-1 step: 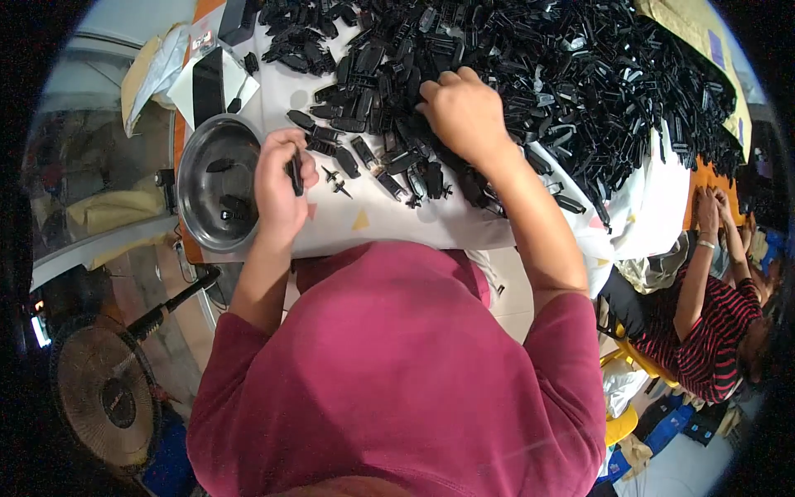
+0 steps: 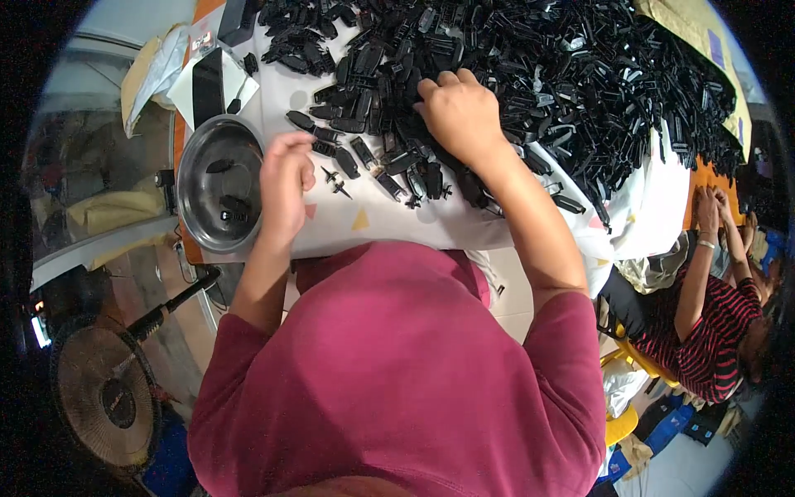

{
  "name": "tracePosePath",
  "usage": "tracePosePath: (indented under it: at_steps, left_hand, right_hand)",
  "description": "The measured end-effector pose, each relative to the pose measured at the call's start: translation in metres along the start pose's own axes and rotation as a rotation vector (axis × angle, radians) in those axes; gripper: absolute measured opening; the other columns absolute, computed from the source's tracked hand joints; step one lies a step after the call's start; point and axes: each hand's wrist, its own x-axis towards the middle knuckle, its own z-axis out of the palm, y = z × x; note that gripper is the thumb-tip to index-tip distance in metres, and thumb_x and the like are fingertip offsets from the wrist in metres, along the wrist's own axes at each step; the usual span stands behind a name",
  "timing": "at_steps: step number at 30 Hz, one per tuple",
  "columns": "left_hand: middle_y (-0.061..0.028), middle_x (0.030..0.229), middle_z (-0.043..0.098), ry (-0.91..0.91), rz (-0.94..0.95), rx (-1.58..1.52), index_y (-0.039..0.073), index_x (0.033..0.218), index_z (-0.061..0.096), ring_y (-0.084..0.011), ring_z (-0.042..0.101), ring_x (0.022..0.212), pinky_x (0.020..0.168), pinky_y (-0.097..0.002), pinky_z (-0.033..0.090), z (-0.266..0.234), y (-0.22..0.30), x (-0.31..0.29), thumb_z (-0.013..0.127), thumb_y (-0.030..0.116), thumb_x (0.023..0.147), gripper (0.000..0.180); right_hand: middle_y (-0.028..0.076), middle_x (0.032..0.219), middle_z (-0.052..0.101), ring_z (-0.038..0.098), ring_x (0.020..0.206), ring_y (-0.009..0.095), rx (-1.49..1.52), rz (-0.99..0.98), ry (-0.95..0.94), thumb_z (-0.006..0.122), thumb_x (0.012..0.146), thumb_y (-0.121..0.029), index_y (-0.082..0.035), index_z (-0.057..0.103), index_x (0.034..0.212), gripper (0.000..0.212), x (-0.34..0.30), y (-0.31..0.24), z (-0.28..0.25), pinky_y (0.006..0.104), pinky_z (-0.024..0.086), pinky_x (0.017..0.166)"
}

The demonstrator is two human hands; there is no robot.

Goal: Assembling small black plastic components by hand on a workbench.

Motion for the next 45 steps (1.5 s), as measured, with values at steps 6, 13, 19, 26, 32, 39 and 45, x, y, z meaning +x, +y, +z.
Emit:
tracePosePath:
  at_steps: [6,13,19,26,32,39,45]
  left_hand:
    - [-0.0033,0.094,0.050,-0.371,0.410,1.415,0.015,0.088,0.062,-0.0223,0.055,0.083,0.064,-0.0336,0.049,0.002,-0.003,-0.001,0.058,0.010,0.074,0.015]
    - [-0.0024,0.075,0.058,-0.395,0.078,0.327,0.003,0.096,0.062,-0.0092,0.051,0.065,0.058,-0.0238,0.040,0.008,-0.001,-0.001,0.062,0.008,0.081,0.016]
    - [0.0012,0.073,0.054,-0.246,-0.157,-0.310,0.001,0.098,0.059,-0.0028,0.043,0.058,0.052,-0.0158,0.033,0.033,0.011,-0.004,0.059,0.005,0.083,0.015]
    - [0.0004,0.075,0.055,-0.346,-0.200,-0.475,0.001,0.094,0.057,-0.0044,0.046,0.063,0.055,-0.0170,0.037,0.031,0.015,-0.004,0.063,0.007,0.080,0.016]
    - [-0.0047,0.094,0.060,-0.252,-0.050,-0.138,0.000,0.099,0.060,-0.0096,0.054,0.085,0.077,-0.0225,0.044,0.040,0.031,-0.006,0.072,0.006,0.072,0.030]
    - [-0.0076,0.096,0.063,-0.388,0.549,0.452,0.001,0.104,0.060,-0.0135,0.059,0.087,0.076,-0.0267,0.046,0.026,0.036,0.003,0.069,0.000,0.073,0.032]
    - [0.0009,0.082,0.057,-0.231,-0.151,-0.277,0.001,0.109,0.057,-0.0030,0.041,0.060,0.055,-0.0162,0.034,0.055,0.019,-0.019,0.062,0.010,0.082,0.029]
  right_hand:
    - [0.007,0.077,0.058,0.057,0.077,0.025,-0.003,0.200,0.066,0.068,0.068,-0.017,-0.007,0.053,0.078,0.021,0.003,-0.010,0.009,0.0353,0.048,0.062]
    - [0.006,0.082,0.058,0.059,0.069,0.010,1.388,0.419,0.073,0.050,0.087,-0.003,0.001,0.053,0.098,0.012,-0.025,-0.033,-0.039,0.0226,0.050,0.056]
    - [0.006,0.072,0.057,0.052,0.050,0.010,1.745,0.409,-0.064,0.055,0.087,-0.008,0.000,0.054,0.099,0.014,-0.045,-0.057,-0.047,0.0186,0.041,0.041]
    - [0.007,0.071,0.056,0.044,0.043,0.008,1.953,0.489,-0.005,0.054,0.087,-0.010,-0.001,0.055,0.096,0.013,-0.049,-0.056,-0.050,0.0192,0.032,0.033]
    - [0.005,0.071,0.056,0.041,0.043,0.005,1.790,0.520,0.007,0.057,0.086,-0.010,0.000,0.058,0.090,0.011,-0.049,-0.050,-0.060,0.0177,0.029,0.036]
    - [0.001,0.070,0.055,0.041,0.046,0.003,1.582,0.484,-0.174,0.061,0.083,-0.007,0.000,0.060,0.085,0.007,-0.049,-0.036,-0.061,0.0161,0.029,0.039]
    - [0.005,0.095,0.051,0.048,0.056,0.005,1.348,0.376,0.151,0.058,0.084,-0.004,0.002,0.057,0.086,0.006,-0.052,-0.063,-0.045,0.0174,0.037,0.044]
